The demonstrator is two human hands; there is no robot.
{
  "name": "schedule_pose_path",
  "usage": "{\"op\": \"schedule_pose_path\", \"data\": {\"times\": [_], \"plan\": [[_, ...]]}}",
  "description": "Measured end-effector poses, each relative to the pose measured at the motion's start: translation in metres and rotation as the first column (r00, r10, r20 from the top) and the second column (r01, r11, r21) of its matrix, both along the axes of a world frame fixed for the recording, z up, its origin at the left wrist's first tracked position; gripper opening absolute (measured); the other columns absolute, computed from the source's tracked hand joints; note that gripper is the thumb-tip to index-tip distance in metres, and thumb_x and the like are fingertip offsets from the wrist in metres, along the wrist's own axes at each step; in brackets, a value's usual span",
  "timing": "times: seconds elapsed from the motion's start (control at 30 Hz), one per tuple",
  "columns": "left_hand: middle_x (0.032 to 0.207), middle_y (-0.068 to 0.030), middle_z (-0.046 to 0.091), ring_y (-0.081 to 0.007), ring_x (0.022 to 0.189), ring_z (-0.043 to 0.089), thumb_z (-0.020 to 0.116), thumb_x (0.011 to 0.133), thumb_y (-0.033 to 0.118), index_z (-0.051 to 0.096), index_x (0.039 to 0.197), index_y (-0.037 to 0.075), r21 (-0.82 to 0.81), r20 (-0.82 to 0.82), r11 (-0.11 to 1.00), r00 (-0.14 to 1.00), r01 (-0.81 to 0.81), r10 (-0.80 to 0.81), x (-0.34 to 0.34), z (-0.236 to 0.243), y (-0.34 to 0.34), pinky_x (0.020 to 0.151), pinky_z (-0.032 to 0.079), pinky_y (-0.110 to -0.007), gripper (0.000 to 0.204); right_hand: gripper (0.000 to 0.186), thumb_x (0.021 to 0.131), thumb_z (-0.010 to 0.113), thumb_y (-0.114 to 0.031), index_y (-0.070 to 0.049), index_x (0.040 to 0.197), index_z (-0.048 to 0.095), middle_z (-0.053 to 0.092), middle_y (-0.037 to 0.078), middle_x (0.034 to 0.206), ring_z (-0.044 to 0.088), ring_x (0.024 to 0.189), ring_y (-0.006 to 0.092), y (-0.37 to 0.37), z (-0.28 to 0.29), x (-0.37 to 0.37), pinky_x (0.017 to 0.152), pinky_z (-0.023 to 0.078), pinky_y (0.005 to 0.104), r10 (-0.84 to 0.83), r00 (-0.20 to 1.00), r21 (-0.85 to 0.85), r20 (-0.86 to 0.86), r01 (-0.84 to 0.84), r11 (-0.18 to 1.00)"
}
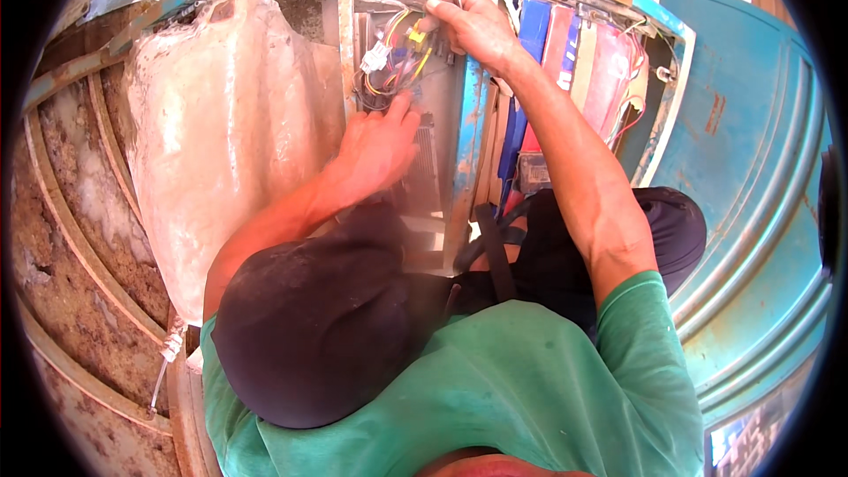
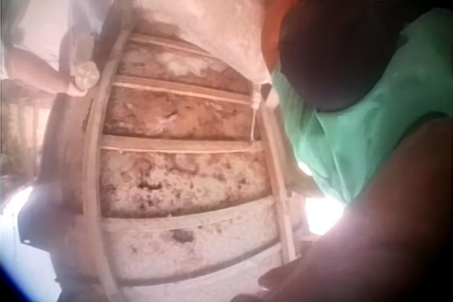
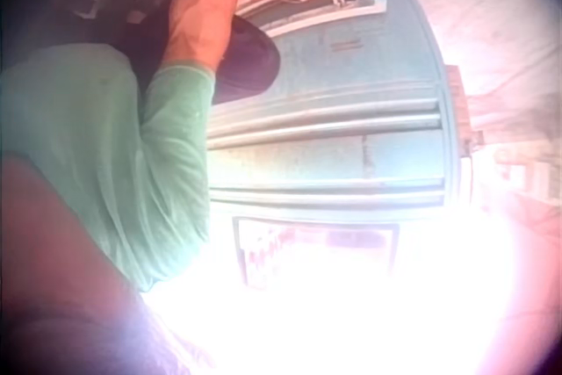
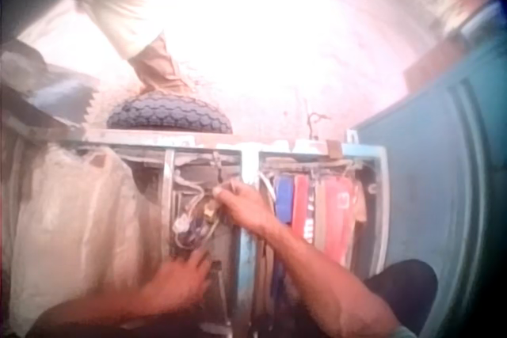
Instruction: The person works on the wiring and electrical components of a vehicle, handling wires and connectors by hand inside an open compartment.
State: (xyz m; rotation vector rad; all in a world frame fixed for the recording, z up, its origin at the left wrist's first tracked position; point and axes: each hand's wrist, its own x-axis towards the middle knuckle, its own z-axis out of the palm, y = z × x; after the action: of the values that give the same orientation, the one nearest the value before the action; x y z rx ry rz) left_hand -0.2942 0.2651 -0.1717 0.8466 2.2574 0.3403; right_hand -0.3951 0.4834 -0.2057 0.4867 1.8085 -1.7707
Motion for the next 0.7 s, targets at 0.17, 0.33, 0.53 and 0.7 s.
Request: {"op": "schedule_pose_path", "data": {"times": [0.17,0.33,0.53,0.7], "plan": [[0.141,-0.0147,0.054,-0.0364,0.106,0.069,0.074,0.089,0.025,0.055,0.137,0.004,0.018,0.145,1.0,0.989,-0.004,0.001,0.009,-0.003,-0.011,0.089,0.056,-0.05,0.056,0.028,0.104,0.062,-0.026,-0.003,0.118,0.064,0.077,0.007,0.096,0.042,0.054,0.0027,0.0,0.0,-0.001,0.048,0.031,0.0218,0.013,1.0,-0.008,-0.007,-0.013,1.0],[0.132,-0.0153,0.059,-0.0385,0.109,0.066,0.071,0.091,0.025,0.053,0.139,0.006,0.205,0.229,0.972,0.971,-0.112,0.063,0.009,-0.013,-0.023,0.091,0.055,-0.049,0.055,0.026,0.103,0.063,-0.026,-0.004,0.116,0.064,0.077,0.006,0.096,0.042,0.055,0.0026,0.001,0.0,-0.001,0.049,0.032,0.0218,-0.004,1.0,-0.007,0.012,0.004,1.0],[0.122,-0.0192,0.063,-0.0409,0.106,0.067,0.067,0.095,0.027,0.049,0.141,0.006,0.257,0.224,0.933,0.955,-0.253,0.197,0.007,-0.009,-0.017,0.086,0.056,-0.049,0.053,0.026,0.103,0.063,-0.026,-0.004,0.117,0.063,0.077,0.006,0.097,0.042,0.055,0.0026,0.001,-0.001,0.0,0.049,0.032,0.0218,0.007,1.0,-0.001,0.007,-0.007,1.0],[0.113,-0.022,0.068,-0.0414,0.097,0.07,0.066,0.095,0.03,0.049,0.136,0.001,-0.06,0.126,0.981,0.973,-0.186,0.192,-0.003,0.005,0.01,0.08,0.057,-0.052,0.053,0.025,0.103,0.062,-0.026,-0.004,0.117,0.064,0.077,0.005,0.096,0.042,0.055,0.0025,0.001,-0.001,0.0,0.049,0.032,0.0218,0.001,1.0,0.009,-0.001,-0.001,1.0]]}}
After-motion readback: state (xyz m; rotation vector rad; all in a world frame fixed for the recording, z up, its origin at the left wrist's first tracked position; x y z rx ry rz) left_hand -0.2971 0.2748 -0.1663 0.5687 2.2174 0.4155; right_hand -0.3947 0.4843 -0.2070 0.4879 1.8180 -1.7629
